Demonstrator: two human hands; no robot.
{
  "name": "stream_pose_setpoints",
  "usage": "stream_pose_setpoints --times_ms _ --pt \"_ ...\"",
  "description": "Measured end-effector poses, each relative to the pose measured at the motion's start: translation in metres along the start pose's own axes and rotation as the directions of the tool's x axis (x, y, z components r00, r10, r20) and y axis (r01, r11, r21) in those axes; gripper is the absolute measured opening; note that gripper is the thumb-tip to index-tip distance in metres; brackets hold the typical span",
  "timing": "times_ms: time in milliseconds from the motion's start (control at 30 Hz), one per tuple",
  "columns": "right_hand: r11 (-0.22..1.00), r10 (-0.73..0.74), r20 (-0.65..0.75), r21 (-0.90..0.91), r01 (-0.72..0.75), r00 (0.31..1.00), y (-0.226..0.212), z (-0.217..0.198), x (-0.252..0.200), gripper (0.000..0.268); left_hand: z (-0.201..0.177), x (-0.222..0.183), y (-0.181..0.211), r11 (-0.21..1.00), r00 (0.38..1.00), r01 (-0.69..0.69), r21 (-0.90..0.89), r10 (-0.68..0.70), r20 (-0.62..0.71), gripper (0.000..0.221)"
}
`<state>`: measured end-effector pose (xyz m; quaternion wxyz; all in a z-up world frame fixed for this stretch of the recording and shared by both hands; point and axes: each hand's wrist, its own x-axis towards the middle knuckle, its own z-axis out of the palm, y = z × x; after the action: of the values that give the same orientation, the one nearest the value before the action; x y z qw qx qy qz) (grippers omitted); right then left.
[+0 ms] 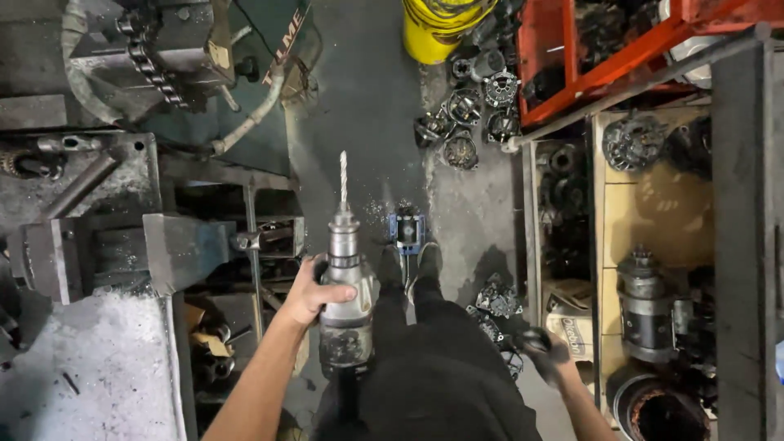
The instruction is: Drilling a hole into a metal alternator component secured in a floor jig using a large power drill.
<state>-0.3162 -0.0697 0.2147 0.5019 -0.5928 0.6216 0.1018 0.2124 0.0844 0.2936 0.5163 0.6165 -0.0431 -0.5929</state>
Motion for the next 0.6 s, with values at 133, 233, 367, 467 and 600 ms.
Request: stream_pose_setpoints --times_ms 133,233,367,467,600 --pt "0.942 0.267 0.058 0.193 -0.273 0.962 0.17 0.01 0.037 0.041 -0.006 -0.012 0.005 0.998 0.996 0.057 0.013 -0.055 -0.077 0.098" --pt "0.859 0.32 0.116 0.382 -0.34 0.94 0.214 0.012 0.043 0.04 -0.009 -0.02 0.009 0.996 0.998 -0.006 -0.089 0.011 0.058 0.093" --pt "0.894 0.345 0.137 0.254 -0.369 0.929 0.171 0.004 0.04 0.041 -0.002 -0.043 0.008 0.994 0.997 0.081 -0.079 -0.08 0.017 0.091" --pt "0.944 0.306 0.187 0.067 -0.323 0.934 0.119 -0.01 0.066 0.036 -0.001 -0.055 -0.011 0.986 0.987 0.156 -0.049 -0.158 -0.035 0.092" --pt "0.931 0.309 0.285 0.107 -0.35 0.908 0.144 -0.027 0.135 0.042 0.011 -0.092 -0.061 0.955 0.937 0.268 0.13 -0.227 -0.266 0.103"
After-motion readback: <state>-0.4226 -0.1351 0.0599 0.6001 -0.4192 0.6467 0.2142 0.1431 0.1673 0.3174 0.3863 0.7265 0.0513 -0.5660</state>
